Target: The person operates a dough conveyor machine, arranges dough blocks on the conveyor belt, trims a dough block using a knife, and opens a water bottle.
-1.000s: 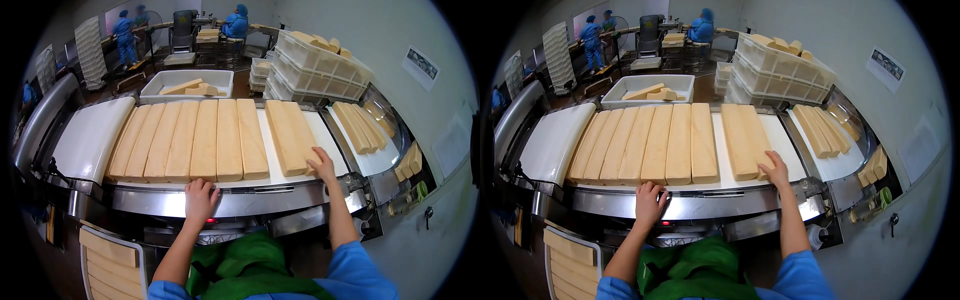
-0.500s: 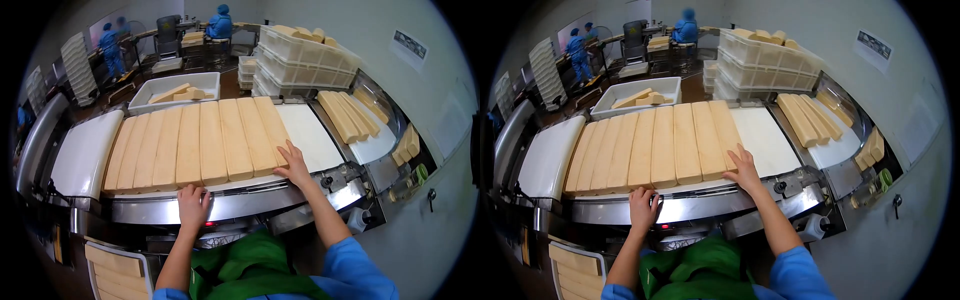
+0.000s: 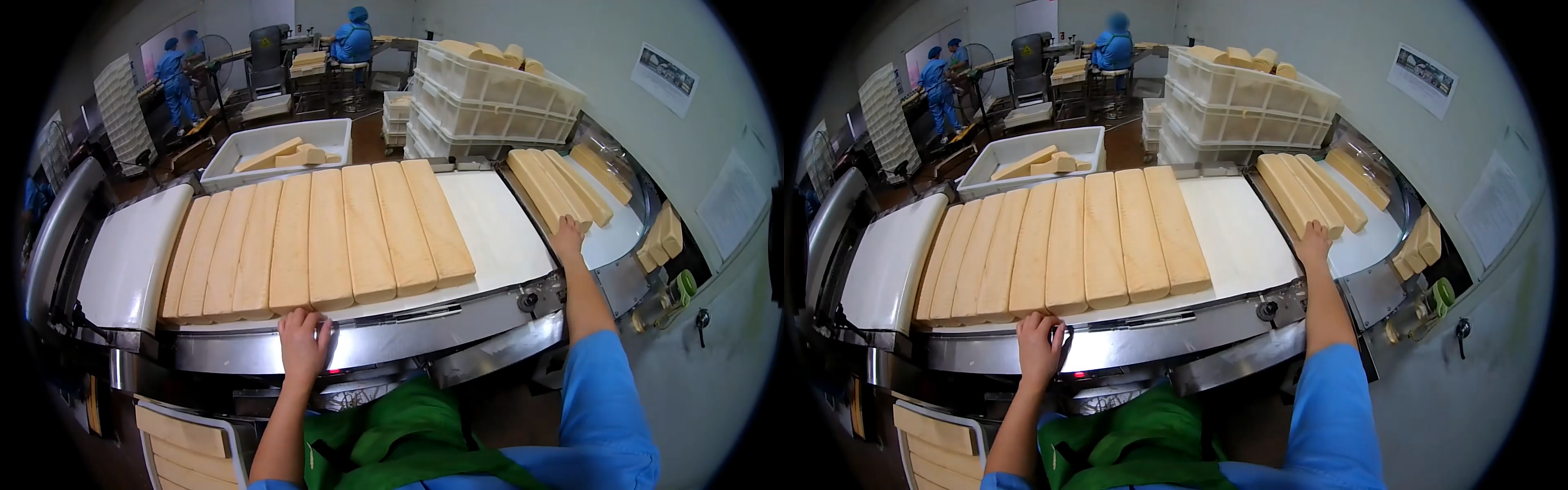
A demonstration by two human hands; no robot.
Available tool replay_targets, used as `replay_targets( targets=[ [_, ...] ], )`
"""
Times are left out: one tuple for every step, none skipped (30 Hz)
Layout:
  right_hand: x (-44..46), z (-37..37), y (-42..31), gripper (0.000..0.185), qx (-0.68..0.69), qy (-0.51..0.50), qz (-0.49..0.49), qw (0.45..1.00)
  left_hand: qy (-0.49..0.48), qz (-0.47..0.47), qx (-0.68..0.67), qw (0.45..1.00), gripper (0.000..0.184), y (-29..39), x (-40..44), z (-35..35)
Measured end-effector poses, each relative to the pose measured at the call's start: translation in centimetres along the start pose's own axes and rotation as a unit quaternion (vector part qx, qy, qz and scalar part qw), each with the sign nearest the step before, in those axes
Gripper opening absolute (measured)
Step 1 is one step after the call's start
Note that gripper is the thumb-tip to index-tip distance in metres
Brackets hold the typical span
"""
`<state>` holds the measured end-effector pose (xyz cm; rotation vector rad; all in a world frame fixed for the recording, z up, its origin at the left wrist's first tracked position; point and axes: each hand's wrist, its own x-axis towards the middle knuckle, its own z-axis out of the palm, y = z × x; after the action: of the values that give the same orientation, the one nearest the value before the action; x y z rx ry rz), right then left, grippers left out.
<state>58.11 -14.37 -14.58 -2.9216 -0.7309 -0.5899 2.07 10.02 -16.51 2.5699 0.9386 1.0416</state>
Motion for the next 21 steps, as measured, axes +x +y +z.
replay_targets(
  targets=[
    [0.1,-0.1,0.0,0.060,-0.001,-0.001,0.002,1.000,0.005,0.006,0.006,1.000,0.013,0.0,0.0,0.1],
    [-0.6,-1.0,-0.3,0.054,-0.007,0.026,-0.017,0.999,-0.001,0.008,0.003,1.000,0.013,0.1,-0.2,0.1],
    [-1.2,-1.6,-0.7,0.048,-0.013,0.055,-0.037,0.998,-0.001,0.004,0.001,1.000,0.013,0.2,-0.1,0.0],
    [-1.7,-1.5,-0.9,0.048,-0.015,0.056,-0.033,0.998,0.001,0.000,-0.001,1.000,0.012,0.3,0.1,-0.1],
    [-2.6,-0.8,-0.9,0.044,0.069,0.064,-0.012,0.995,-0.003,0.002,-0.004,1.000,0.012,0.3,0.2,-0.2],
    [-3.7,-0.7,-1.0,0.039,0.152,0.073,0.010,0.986,-0.003,-0.002,-0.004,1.000,0.012,0.4,0.1,-0.3],
    [-4.5,-0.8,-1.2,0.039,0.148,0.072,0.011,0.986,-0.002,-0.007,-0.003,1.000,0.012,0.4,0.1,-0.2],
    [-5.2,-1.8,-1.9,0.038,0.165,0.070,0.002,0.984,-0.005,-0.002,0.001,1.000,0.012,0.2,0.0,0.0],
    [-6.0,-2.4,-2.4,0.037,0.181,0.065,-0.005,0.981,-0.008,-0.003,0.000,1.000,0.012,0.1,-0.1,0.1],
    [-6.3,-2.0,-1.5,0.035,0.230,0.078,-0.019,0.970,-0.009,0.001,0.006,1.000,0.012,0.1,-0.1,0.1],
    [-6.4,-2.4,-0.5,0.035,0.228,0.076,-0.016,0.970,-0.009,0.007,0.011,1.000,0.013,0.1,-0.1,0.1],
    [-6.1,-3.0,0.6,0.033,0.326,0.002,0.051,0.944,-0.010,0.010,0.009,1.000,0.013,0.0,-0.1,0.1],
    [-6.1,-3.6,1.6,0.031,0.417,-0.071,0.117,0.898,-0.016,0.003,0.012,1.000,0.013,0.0,-0.1,0.1],
    [-6.3,-2.9,2.4,0.041,0.384,0.009,0.117,0.916,-0.021,-0.004,0.014,1.000,0.013,0.0,-0.2,0.1],
    [-6.5,-2.5,2.0,0.041,0.383,0.011,0.117,0.916,-0.020,-0.004,0.012,1.000,0.013,0.1,-0.2,0.2],
    [-6.8,-1.8,1.1,0.051,0.378,0.047,0.032,0.924,-0.019,-0.003,0.013,1.000,0.013,0.1,-0.2,0.2],
    [-7.3,-1.4,-0.1,0.061,0.369,0.083,-0.053,0.924,-0.018,-0.002,0.015,1.000,0.013,0.1,-0.2,0.2],
    [-8.6,-2.0,-2.3,0.067,0.276,0.055,-0.097,0.955,-0.020,-0.001,0.015,1.000,0.013,0.1,-0.2,0.2],
    [-10.3,-3.3,-4.9,0.072,0.177,0.024,-0.139,0.974,-0.016,-0.001,0.016,1.000,0.013,0.3,-0.1,0.0],
    [-11.3,-4.4,-7.3,0.068,0.207,0.004,-0.110,0.972,-0.013,0.000,0.017,1.000,0.013,0.5,-0.2,-0.1],
    [-11.8,-5.1,-8.9,0.065,0.236,-0.013,-0.080,0.968,-0.015,0.002,0.015,1.000,0.013,0.6,-0.2,0.0]
  ],
)
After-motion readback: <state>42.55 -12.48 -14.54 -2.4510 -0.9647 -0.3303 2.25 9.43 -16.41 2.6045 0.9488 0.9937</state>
